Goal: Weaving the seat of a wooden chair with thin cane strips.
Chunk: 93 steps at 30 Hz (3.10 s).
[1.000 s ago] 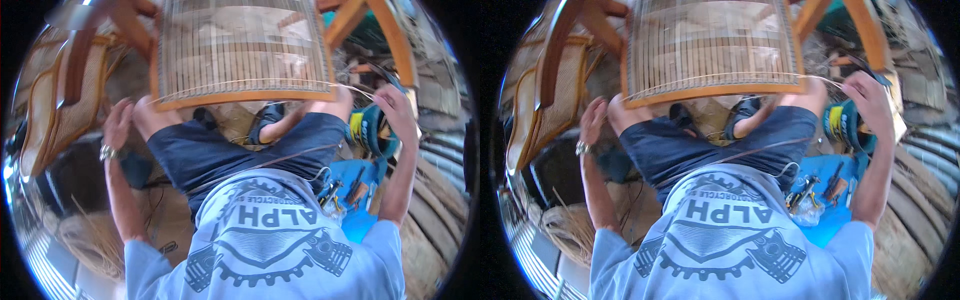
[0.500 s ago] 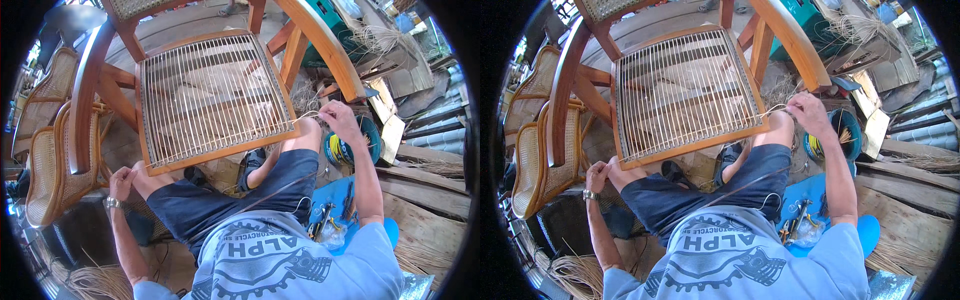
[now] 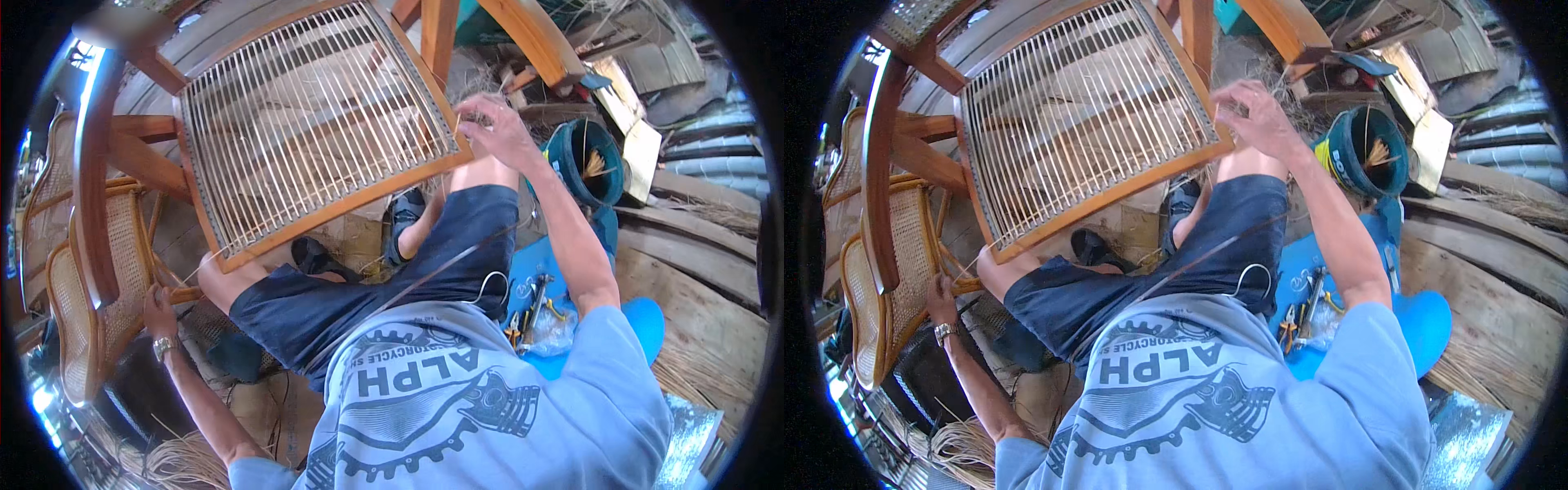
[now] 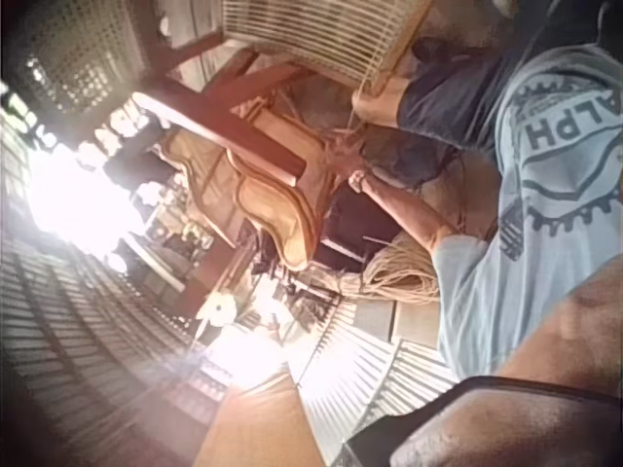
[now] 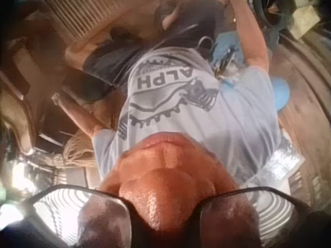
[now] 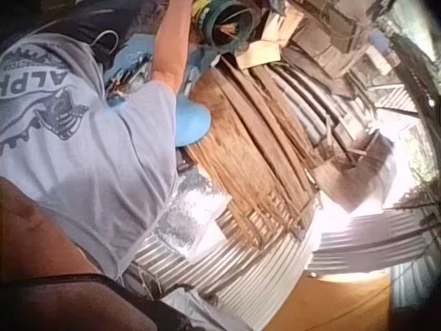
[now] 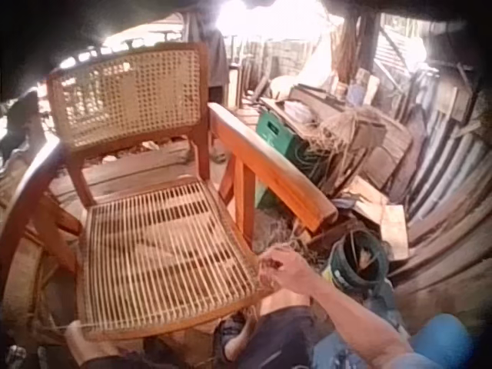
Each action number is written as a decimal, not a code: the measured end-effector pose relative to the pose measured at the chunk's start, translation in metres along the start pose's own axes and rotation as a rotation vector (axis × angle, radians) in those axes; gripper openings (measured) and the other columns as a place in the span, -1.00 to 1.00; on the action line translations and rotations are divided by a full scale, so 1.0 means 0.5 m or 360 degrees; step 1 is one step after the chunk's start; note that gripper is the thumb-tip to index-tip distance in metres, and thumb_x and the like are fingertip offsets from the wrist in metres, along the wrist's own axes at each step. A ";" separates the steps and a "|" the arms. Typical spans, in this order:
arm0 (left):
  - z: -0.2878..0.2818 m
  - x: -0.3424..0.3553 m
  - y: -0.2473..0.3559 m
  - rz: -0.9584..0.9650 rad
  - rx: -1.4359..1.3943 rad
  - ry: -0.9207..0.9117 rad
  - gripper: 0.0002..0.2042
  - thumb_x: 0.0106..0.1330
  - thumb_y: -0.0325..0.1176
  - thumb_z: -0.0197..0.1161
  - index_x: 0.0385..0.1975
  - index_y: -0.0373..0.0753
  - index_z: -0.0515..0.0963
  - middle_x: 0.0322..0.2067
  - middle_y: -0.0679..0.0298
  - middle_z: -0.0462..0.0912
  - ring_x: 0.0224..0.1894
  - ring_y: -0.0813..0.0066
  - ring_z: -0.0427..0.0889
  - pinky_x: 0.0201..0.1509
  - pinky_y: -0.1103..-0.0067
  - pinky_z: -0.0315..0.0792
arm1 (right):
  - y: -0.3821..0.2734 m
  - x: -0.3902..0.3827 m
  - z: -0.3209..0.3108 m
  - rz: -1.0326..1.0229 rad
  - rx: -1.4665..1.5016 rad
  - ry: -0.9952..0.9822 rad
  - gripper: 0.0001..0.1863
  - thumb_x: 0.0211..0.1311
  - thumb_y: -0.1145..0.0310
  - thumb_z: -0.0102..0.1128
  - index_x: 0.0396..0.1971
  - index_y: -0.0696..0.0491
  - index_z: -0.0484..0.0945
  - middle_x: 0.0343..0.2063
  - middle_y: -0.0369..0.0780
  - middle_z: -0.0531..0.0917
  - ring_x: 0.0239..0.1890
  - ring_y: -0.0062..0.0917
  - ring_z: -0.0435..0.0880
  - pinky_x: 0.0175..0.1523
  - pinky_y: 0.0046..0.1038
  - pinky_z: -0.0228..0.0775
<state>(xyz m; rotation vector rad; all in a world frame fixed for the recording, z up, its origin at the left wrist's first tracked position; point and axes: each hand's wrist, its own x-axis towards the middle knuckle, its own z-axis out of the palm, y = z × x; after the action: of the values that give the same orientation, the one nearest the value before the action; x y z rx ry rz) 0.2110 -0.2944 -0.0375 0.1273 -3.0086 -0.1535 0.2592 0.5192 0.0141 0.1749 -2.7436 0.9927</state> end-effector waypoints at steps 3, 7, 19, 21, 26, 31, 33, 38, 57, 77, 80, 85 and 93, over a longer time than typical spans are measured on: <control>-0.027 0.001 0.289 0.0266 -0.0676 -0.0206 -0.62 0.44 -0.10 0.23 0.08 -0.24 0.59 -0.16 0.19 0.74 -0.15 0.33 0.69 -0.03 0.41 0.52 | 0.010 -0.027 -0.030 0.0028 -0.0015 0.0119 -0.63 0.17 0.40 0.34 0.02 0.00 0.60 0.00 -0.24 0.62 0.20 -0.38 0.48 0.34 -0.36 0.29; -0.053 -0.016 0.368 0.0290 -0.0771 -0.0591 -0.69 0.46 -0.16 0.24 -0.01 -0.27 0.62 -0.29 0.33 0.69 -0.28 0.55 0.58 -0.16 0.54 0.49 | -0.002 -0.030 -0.042 0.0091 0.0139 -0.0166 -0.53 0.18 0.45 0.31 0.13 -0.04 0.56 -0.01 -0.23 0.59 0.19 -0.35 0.49 0.35 -0.36 0.30; -0.045 0.007 0.359 0.0164 -0.1015 -0.0904 -0.78 0.44 -0.22 0.27 -0.29 -0.26 0.63 -0.49 0.49 0.57 -0.49 0.77 0.44 -0.42 0.71 0.38 | -0.038 -0.027 -0.053 -0.0420 -0.0630 -0.0493 -0.47 0.14 0.59 0.22 0.15 -0.08 0.52 -0.15 -0.26 0.51 -0.11 -0.39 0.63 0.05 -0.36 0.58; -0.048 0.014 0.364 0.0118 -0.1011 -0.0945 -0.79 0.44 -0.23 0.26 -0.29 -0.26 0.63 -0.49 0.49 0.57 -0.49 0.78 0.44 -0.43 0.71 0.37 | -0.020 -0.020 -0.060 -0.0428 -0.0717 -0.0581 -0.56 0.17 0.56 0.22 0.08 -0.05 0.54 -0.16 -0.27 0.51 -0.13 -0.39 0.65 0.01 -0.38 0.60; -0.040 0.026 0.351 0.0031 -0.1060 -0.1027 -0.81 0.45 -0.26 0.26 -0.30 -0.26 0.63 -0.48 0.50 0.57 -0.45 0.79 0.45 -0.36 0.72 0.38 | -0.001 -0.015 -0.079 -0.0595 -0.0748 -0.0515 -0.82 0.24 0.47 0.22 -0.15 0.05 0.58 -0.22 -0.27 0.55 -0.19 -0.40 0.67 -0.10 -0.41 0.61; -0.036 0.031 0.341 0.0127 -0.0950 -0.0998 -0.77 0.44 -0.21 0.26 -0.30 -0.27 0.64 -0.45 0.49 0.60 -0.38 0.73 0.48 -0.25 0.66 0.38 | 0.005 -0.018 -0.081 -0.0346 -0.0286 -0.0259 -0.87 0.31 0.40 0.26 -0.24 0.13 0.60 -0.35 -0.29 0.60 -0.28 -0.52 0.64 -0.15 -0.49 0.50; -0.038 0.037 0.336 0.0110 -0.0956 -0.1008 -0.76 0.44 -0.20 0.26 -0.31 -0.27 0.64 -0.44 0.49 0.61 -0.38 0.72 0.49 -0.23 0.65 0.39 | 0.014 -0.021 -0.066 0.0001 0.0056 -0.0271 -0.86 0.34 0.37 0.27 -0.23 0.13 0.61 -0.35 -0.33 0.61 -0.28 -0.61 0.61 -0.15 -0.53 0.46; -0.051 0.044 0.287 0.0065 -0.0867 -0.0969 -0.79 0.44 -0.26 0.28 -0.28 -0.29 0.64 -0.44 0.48 0.60 -0.38 0.73 0.48 -0.24 0.66 0.40 | 0.026 -0.038 -0.012 0.0518 0.0914 -0.0127 -0.82 0.38 0.31 0.29 -0.21 0.12 0.62 -0.34 -0.42 0.62 -0.24 -0.79 0.51 -0.12 -0.62 0.40; -0.066 -0.009 0.358 0.0119 -0.0999 -0.0805 -0.74 0.43 -0.25 0.29 -0.09 -0.33 0.62 -0.24 0.30 0.70 -0.24 0.61 0.64 -0.19 0.61 0.56 | 0.001 -0.102 0.097 0.0627 0.0800 0.0647 -0.86 0.42 0.35 0.21 -0.34 0.08 0.61 -0.55 -0.37 0.53 -0.46 -0.72 0.45 -0.31 -0.57 0.33; -0.036 0.003 0.106 0.0055 -0.0605 -0.0577 -0.68 0.46 -0.12 0.22 -0.32 -0.30 0.59 -0.51 0.38 0.50 -0.42 0.59 0.38 -0.28 0.57 0.32 | -0.017 -0.072 0.033 0.0058 -0.0003 0.0019 -0.87 0.28 0.55 0.06 -0.22 0.15 0.56 -0.31 -0.11 0.59 -0.22 -0.21 0.66 -0.08 -0.31 0.50; -0.038 -0.005 0.079 0.0039 -0.0560 -0.0581 -0.68 0.46 -0.11 0.22 -0.31 -0.31 0.60 -0.50 0.36 0.53 -0.41 0.60 0.40 -0.28 0.57 0.33 | -0.024 -0.058 0.028 0.0055 -0.0079 -0.0082 -0.89 0.28 0.57 0.09 -0.23 0.19 0.55 -0.26 -0.16 0.57 -0.24 -0.32 0.65 -0.14 -0.43 0.51; -0.055 -0.009 0.077 -0.0043 -0.0533 -0.0648 -0.66 0.45 -0.09 0.23 -0.31 -0.32 0.60 -0.51 0.35 0.53 -0.43 0.62 0.39 -0.28 0.57 0.34 | -0.019 -0.066 0.015 -0.0037 -0.0163 -0.0181 -0.86 0.27 0.55 0.08 -0.20 0.17 0.55 -0.24 -0.14 0.55 -0.22 -0.30 0.64 -0.11 -0.42 0.52; -0.060 -0.041 0.024 -0.0018 -0.0158 -0.0756 -0.62 0.42 -0.06 0.25 -0.06 -0.29 0.64 -0.23 0.13 0.72 -0.12 0.44 0.65 0.01 0.49 0.48 | 0.005 -0.082 0.010 0.0330 -0.0022 -0.0068 -0.80 0.27 0.46 0.08 -0.12 0.06 0.56 -0.21 -0.13 0.63 -0.13 -0.25 0.67 -0.01 -0.30 0.50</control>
<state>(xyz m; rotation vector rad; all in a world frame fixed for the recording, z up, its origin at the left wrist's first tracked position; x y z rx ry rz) 0.2339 -0.2833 -0.0092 0.1107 -3.4627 -0.3836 0.2974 0.5195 -0.0011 -0.0937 -2.8516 1.0307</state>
